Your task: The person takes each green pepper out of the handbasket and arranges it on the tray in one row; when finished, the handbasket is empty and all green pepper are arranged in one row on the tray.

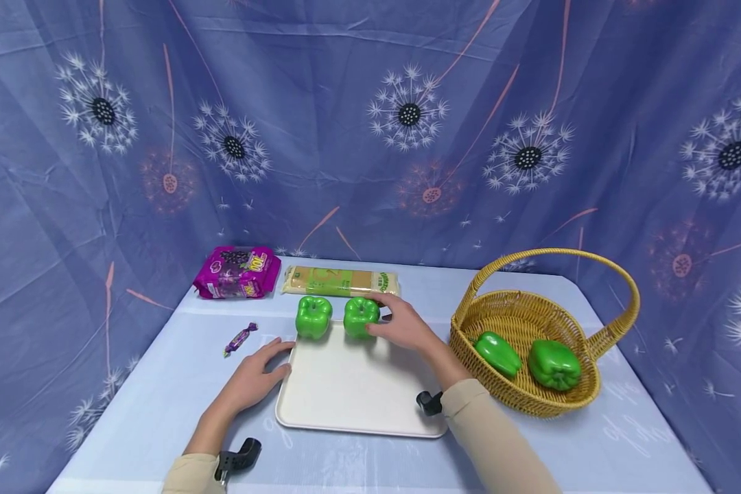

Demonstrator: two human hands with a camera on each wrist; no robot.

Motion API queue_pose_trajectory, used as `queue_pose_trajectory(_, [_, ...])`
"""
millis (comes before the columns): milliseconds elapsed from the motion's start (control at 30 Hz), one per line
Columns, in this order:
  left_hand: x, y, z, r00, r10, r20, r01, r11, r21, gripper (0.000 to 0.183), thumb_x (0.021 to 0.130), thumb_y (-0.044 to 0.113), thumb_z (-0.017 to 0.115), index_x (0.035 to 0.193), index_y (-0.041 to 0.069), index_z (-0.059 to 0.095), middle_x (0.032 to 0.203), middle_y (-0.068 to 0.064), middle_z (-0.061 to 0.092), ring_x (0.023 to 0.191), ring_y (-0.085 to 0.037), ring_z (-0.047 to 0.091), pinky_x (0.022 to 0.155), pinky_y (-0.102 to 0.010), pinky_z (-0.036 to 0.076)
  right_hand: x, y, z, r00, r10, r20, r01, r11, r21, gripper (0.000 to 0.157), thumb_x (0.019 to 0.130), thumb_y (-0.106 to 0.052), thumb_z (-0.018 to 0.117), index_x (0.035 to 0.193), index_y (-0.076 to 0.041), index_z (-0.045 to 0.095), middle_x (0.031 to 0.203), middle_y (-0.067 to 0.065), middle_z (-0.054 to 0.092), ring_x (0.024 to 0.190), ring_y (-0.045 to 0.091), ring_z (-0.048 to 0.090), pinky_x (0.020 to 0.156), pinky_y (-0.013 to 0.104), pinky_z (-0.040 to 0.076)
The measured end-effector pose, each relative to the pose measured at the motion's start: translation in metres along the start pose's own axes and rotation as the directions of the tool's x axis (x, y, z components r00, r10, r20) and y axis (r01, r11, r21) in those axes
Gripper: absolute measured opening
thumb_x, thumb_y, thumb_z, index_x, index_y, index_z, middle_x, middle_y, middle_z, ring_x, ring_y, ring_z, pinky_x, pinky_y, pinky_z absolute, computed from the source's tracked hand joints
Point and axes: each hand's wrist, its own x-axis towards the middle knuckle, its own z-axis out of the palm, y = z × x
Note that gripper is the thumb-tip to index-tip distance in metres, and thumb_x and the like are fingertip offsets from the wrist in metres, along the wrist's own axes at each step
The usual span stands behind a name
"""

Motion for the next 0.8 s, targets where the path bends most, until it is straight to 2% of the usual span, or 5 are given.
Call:
queue_pose_trajectory(133, [0.0, 0.0, 0.0, 1.0, 0.0, -0.004, 0.0, 1.0, 0.003, 0.045, 0.094, 0.028, 0.061, 0.138, 0.019, 0.053, 0.149, -0.018, 0.037, 0.136, -0.041, 0.031, 0.107, -0.061, 0.026, 0.004, -0.001, 0.005, 1.0, -0.007, 0.008, 0.007, 1.0, -0.021, 0.064, 0.081, -0.024, 0.074, 0.14, -0.018, 0.05, 0.123, -0.001, 0.056, 0.104, 0.019, 0.058, 0.081, 0.027, 0.053])
queue_pose_trajectory(267, [0.0, 0.001, -0.001, 1.0, 0.002, -0.009, -0.002, 1.0, 0.004, 0.045, 0.094, 0.027, 0.061, 0.138, 0.019, 0.054, 0.149, -0.018, 0.037, 0.136, -0.041, 0.032, 0.107, -0.061, 0.026, 0.006, -0.001, 0.011, 1.0, -0.006, 0.019, 0.007, 1.0, -0.01, 0.061, 0.083, -0.026, 0.074, 0.139, -0.018, 0.05, 0.131, -0.003, 0.053, 0.105, 0.016, 0.058, 0.081, 0.023, 0.053])
queue_pose_trajectory(467, [0.001, 0.002, -0.001, 1.0, 0.007, -0.013, -0.007, 1.0, 0.001, 0.045, 0.094, 0.027, 0.061, 0.138, 0.019, 0.054, 0.148, -0.018, 0.037, 0.136, -0.041, 0.032, 0.107, -0.061, 0.026, 0.008, -0.002, 0.014, 1.0, -0.008, 0.014, 0.008, 1.0, -0.002, 0.062, 0.085, -0.028, 0.074, 0.14, -0.015, 0.049, 0.136, -0.001, 0.049, 0.111, 0.018, 0.056, 0.085, 0.023, 0.052])
queue_pose_trajectory(633, [0.001, 0.001, 0.0, 1.0, 0.008, -0.015, -0.008, 1.0, 0.005, 0.045, 0.094, 0.027, 0.061, 0.137, 0.019, 0.054, 0.148, -0.018, 0.038, 0.135, -0.041, 0.032, 0.107, -0.06, 0.026, 0.006, -0.005, 0.016, 1.0, -0.01, 0.016, 0.01, 1.0, 0.002, 0.061, 0.085, -0.03, 0.074, 0.14, -0.018, 0.05, 0.136, -0.002, 0.05, 0.112, 0.018, 0.057, 0.083, 0.022, 0.053])
queue_pose_trajectory(800, [0.0, 0.002, -0.001, 1.0, 0.005, -0.007, -0.005, 1.0, 0.0, 0.045, 0.094, 0.027, 0.061, 0.138, 0.019, 0.054, 0.148, -0.019, 0.037, 0.136, -0.042, 0.031, 0.108, -0.06, 0.025, 0.005, -0.004, 0.019, 1.0, 0.001, 0.02, 0.0, 1.0, -0.017, 0.063, 0.085, -0.032, 0.074, 0.141, -0.021, 0.047, 0.135, -0.005, 0.05, 0.111, 0.016, 0.057, 0.083, 0.026, 0.054])
